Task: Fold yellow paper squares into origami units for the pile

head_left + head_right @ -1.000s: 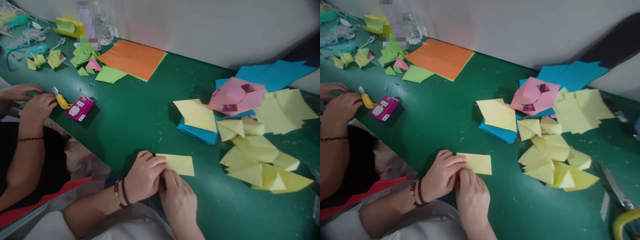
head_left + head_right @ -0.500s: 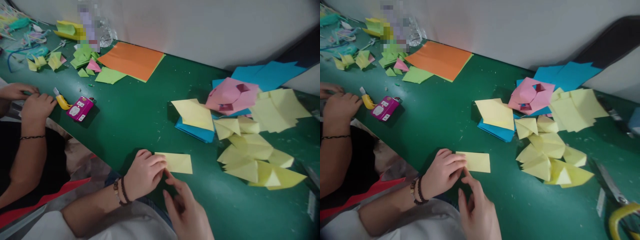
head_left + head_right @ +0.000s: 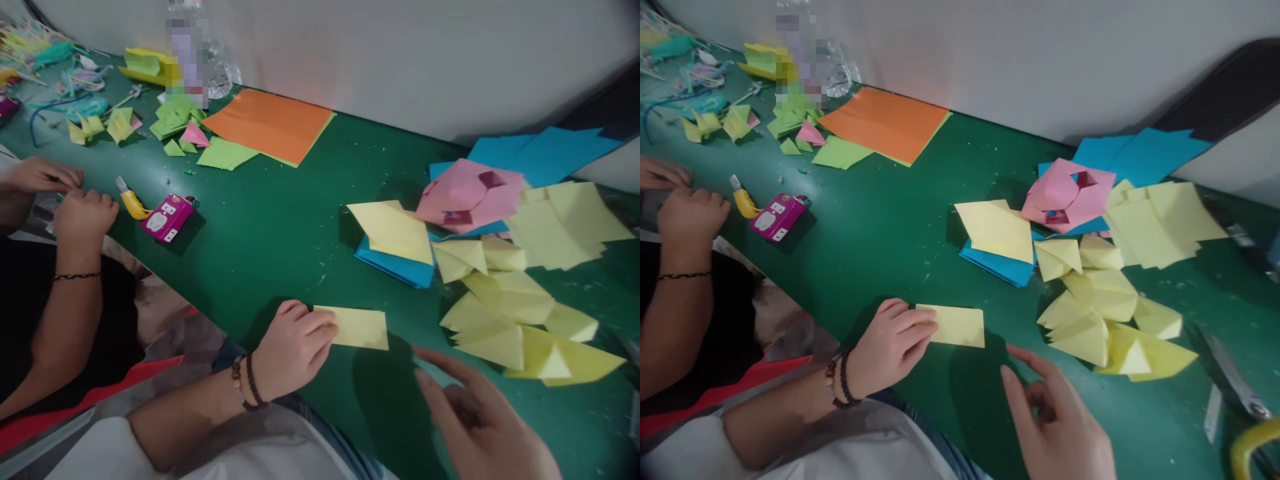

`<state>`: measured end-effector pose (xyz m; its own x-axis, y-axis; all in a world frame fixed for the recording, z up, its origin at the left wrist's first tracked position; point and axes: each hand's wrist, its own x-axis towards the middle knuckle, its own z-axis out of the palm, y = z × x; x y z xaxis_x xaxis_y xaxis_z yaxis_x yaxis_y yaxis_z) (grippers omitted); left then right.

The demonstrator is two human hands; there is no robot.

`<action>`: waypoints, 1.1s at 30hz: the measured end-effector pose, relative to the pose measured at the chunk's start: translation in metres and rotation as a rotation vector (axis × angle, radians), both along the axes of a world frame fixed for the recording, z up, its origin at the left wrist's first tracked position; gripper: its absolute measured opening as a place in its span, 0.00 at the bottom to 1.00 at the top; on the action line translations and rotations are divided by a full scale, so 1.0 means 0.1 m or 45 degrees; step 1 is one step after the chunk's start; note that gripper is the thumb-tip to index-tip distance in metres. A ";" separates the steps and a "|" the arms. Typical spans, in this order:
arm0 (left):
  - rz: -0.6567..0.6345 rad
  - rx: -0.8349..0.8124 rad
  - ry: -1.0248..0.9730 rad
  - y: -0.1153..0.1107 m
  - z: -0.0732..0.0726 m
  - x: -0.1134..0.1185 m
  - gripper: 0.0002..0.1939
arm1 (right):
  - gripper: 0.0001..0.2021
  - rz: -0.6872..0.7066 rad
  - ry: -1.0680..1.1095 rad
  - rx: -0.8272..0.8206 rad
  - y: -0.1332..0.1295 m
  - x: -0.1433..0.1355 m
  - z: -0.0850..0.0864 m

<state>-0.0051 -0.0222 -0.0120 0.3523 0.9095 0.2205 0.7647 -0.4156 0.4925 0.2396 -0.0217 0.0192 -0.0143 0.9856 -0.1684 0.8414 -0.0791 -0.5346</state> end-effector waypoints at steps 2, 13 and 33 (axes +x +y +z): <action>-0.027 0.031 0.014 0.00 0.01 -0.01 0.09 | 0.26 0.106 -0.049 0.022 0.17 0.02 -0.03; -0.066 0.092 0.005 -0.01 0.02 -0.01 0.13 | 0.23 0.411 0.190 -0.025 0.65 -0.18 -0.25; 0.071 -0.843 -0.968 0.58 0.46 -0.07 0.38 | 0.18 -0.149 0.747 -0.169 0.55 -0.26 -0.02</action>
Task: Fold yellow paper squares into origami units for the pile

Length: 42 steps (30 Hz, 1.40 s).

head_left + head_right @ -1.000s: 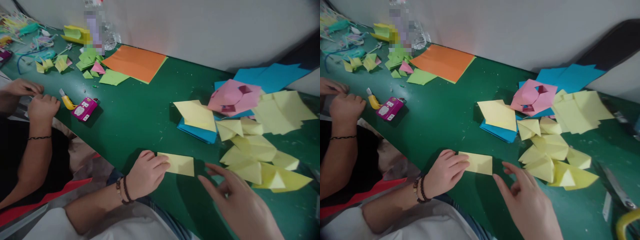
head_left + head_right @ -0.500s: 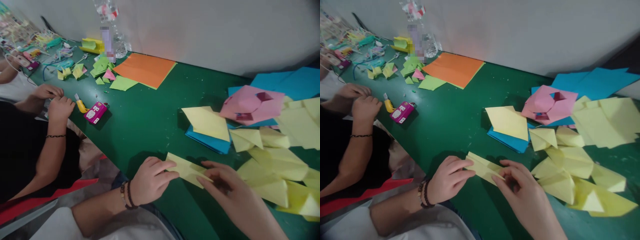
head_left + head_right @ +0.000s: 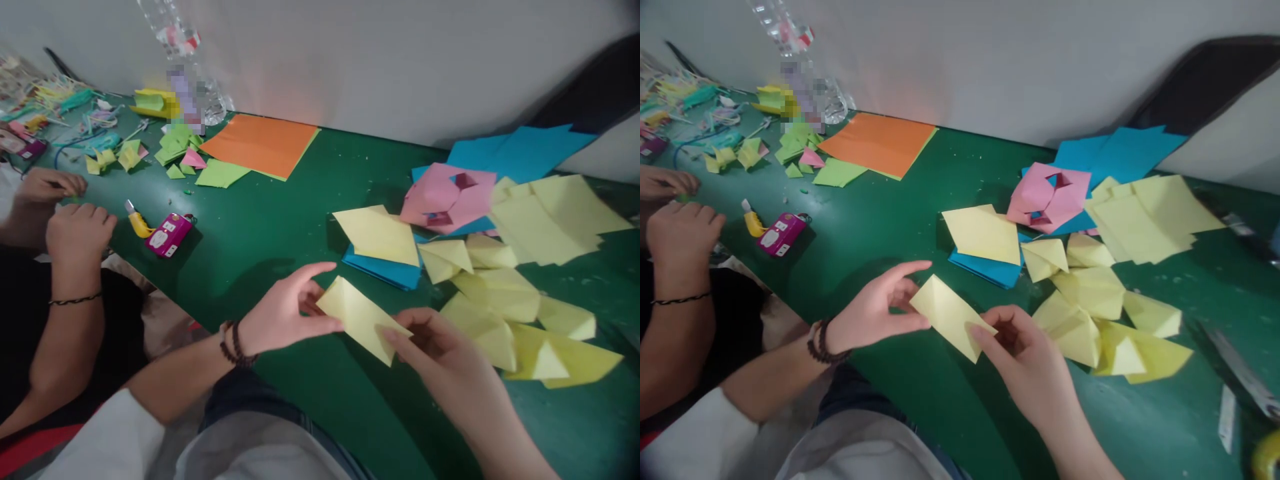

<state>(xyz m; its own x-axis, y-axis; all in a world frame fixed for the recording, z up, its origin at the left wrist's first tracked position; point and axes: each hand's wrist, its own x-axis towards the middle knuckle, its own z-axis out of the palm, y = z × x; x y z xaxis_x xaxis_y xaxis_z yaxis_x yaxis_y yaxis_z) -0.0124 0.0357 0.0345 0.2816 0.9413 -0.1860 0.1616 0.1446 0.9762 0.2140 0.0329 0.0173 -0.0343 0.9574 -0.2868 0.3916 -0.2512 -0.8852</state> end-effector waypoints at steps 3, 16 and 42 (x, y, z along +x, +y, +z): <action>-0.140 -0.030 0.046 0.38 0.07 0.02 0.31 | 0.18 -0.095 -0.187 0.227 -0.01 0.05 -0.03; -0.197 -0.317 -0.316 0.61 -0.18 0.03 0.16 | 0.21 -0.223 -0.380 0.101 -0.01 -0.02 0.06; -0.417 -0.782 -0.802 0.67 -0.23 0.00 0.32 | 0.20 -0.491 0.510 -0.170 0.05 -0.06 -0.05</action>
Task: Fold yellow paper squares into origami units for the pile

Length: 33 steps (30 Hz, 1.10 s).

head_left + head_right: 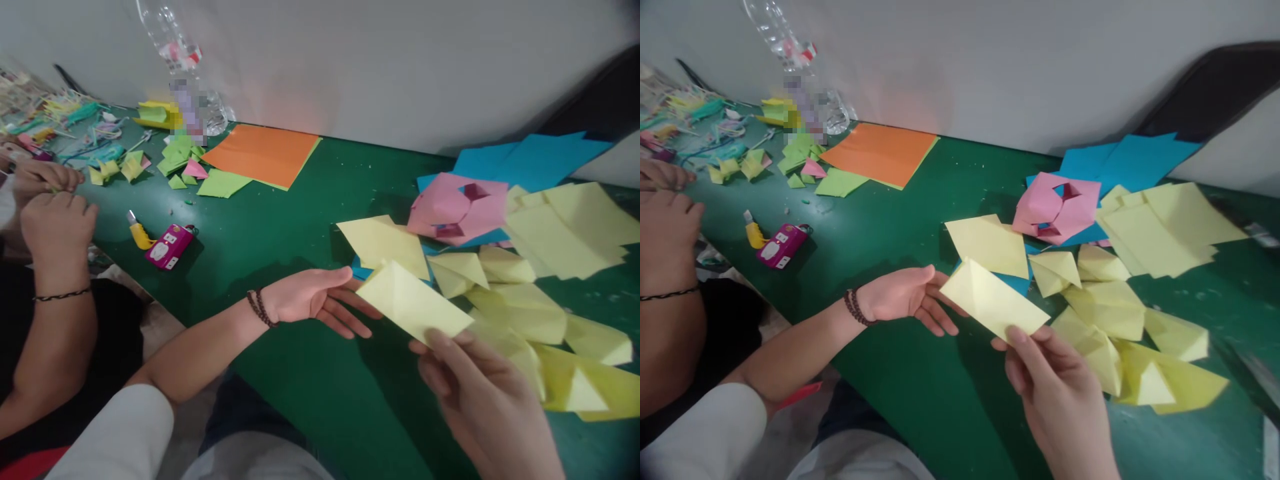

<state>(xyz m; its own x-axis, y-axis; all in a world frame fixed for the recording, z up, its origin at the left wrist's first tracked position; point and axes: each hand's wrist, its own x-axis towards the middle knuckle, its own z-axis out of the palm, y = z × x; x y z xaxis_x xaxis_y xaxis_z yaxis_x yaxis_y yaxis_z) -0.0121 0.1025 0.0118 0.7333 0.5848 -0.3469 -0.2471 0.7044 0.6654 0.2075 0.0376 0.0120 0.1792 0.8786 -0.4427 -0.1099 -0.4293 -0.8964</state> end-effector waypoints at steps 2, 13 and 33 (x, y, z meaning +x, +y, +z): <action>-0.070 -0.021 -0.059 0.01 -0.01 -0.01 0.36 | 0.21 -0.037 0.023 -0.013 0.00 0.00 0.00; -0.217 0.071 0.215 -0.05 0.01 -0.03 0.21 | 0.19 0.202 -0.262 0.119 -0.04 0.02 -0.04; -0.120 -0.019 0.038 -0.01 0.00 -0.04 0.34 | 0.09 0.321 -1.255 0.736 -0.15 -0.03 0.10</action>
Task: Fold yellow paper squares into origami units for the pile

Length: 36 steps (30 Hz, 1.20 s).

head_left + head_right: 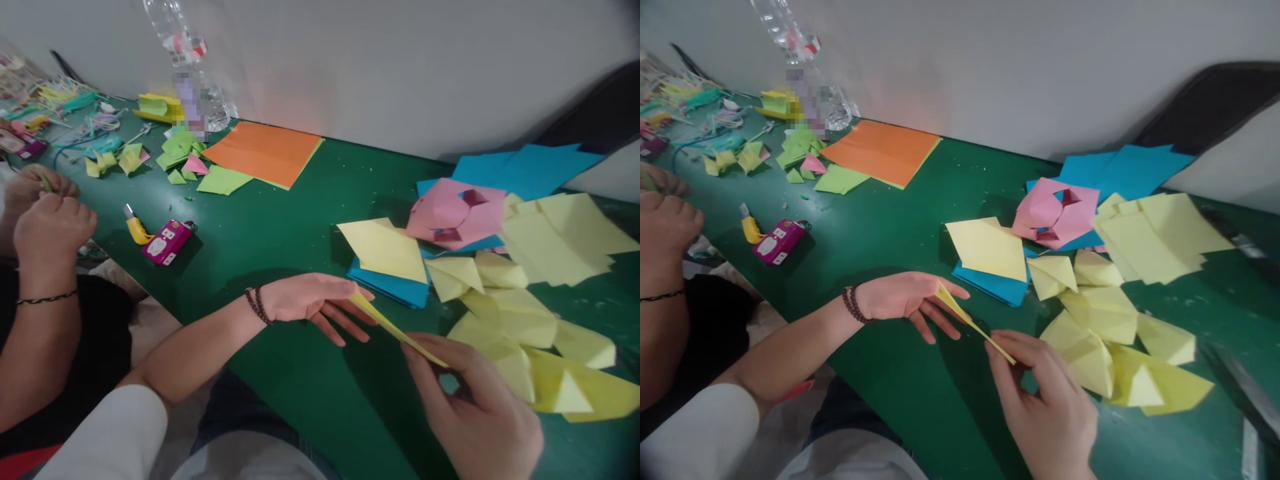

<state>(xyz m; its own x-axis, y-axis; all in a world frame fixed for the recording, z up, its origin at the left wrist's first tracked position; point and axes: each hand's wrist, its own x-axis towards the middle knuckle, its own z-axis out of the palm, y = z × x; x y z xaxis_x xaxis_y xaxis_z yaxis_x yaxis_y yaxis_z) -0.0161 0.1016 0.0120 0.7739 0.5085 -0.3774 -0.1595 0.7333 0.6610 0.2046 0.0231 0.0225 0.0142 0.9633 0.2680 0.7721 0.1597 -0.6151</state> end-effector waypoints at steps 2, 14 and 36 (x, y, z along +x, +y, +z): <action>0.001 -0.001 0.043 0.00 0.03 0.01 0.30 | 0.07 0.116 -0.037 0.076 0.00 0.01 -0.04; 0.071 0.089 0.122 0.01 0.01 0.00 0.10 | 0.13 0.398 0.000 0.040 -0.02 0.14 -0.14; -0.160 0.530 0.473 0.03 0.03 -0.08 0.20 | 0.13 0.949 -0.382 0.607 0.12 0.24 -0.14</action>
